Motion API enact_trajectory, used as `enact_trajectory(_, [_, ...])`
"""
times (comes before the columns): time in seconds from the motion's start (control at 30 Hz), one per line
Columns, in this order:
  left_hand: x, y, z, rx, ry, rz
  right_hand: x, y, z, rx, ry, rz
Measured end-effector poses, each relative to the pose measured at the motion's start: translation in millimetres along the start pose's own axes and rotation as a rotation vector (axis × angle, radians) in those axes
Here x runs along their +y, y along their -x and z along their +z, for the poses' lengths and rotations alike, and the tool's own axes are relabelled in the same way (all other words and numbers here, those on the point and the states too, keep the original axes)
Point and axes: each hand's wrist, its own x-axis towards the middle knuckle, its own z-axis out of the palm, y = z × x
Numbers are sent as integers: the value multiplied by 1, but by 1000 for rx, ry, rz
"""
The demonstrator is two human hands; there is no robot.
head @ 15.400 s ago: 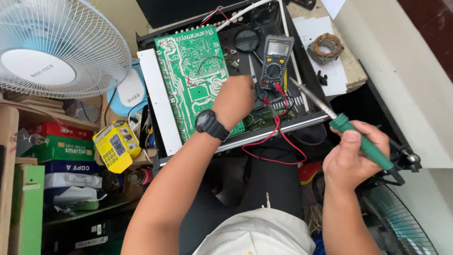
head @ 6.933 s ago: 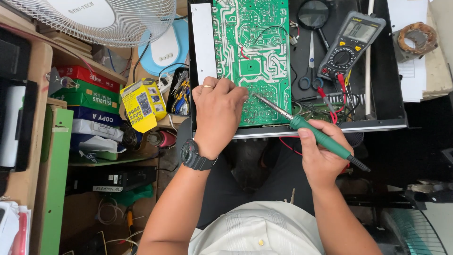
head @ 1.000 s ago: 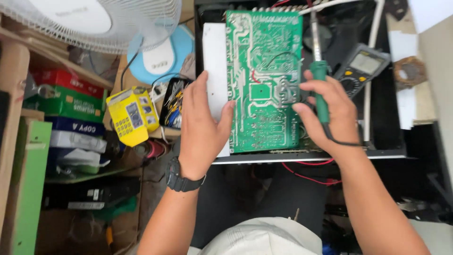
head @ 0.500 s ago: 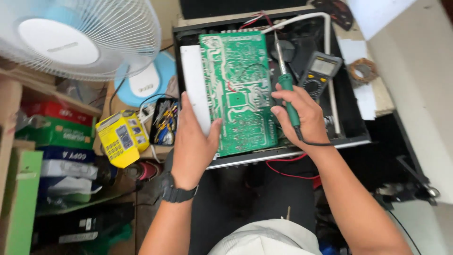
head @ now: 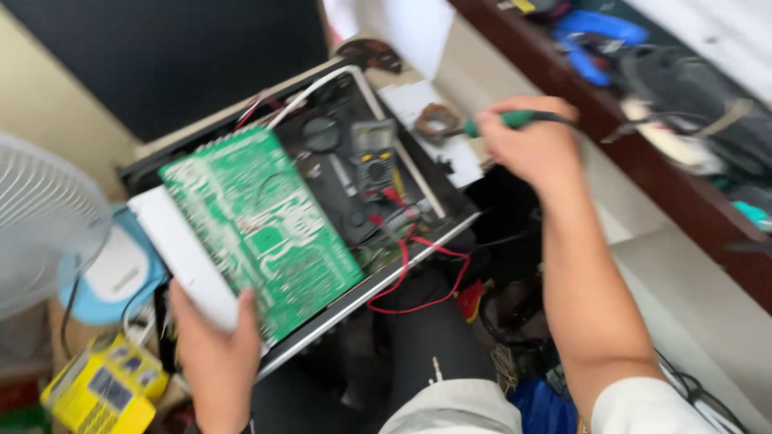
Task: Desoldering electronic components from a circuit board using a soldering iron and a manual desoldering pump.
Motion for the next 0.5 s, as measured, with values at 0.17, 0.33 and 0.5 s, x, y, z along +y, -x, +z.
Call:
enact_trajectory(0.17, [-15,9,16,244,228,217,-7,-21,11,-98,38,112])
enact_trajectory(0.33, [-26,10,23,333,239,328,-6,-30,17,-155,59,188])
enact_trajectory(0.5, [-30,8,31,332,435,228,11,-38,26,-161,60,175])
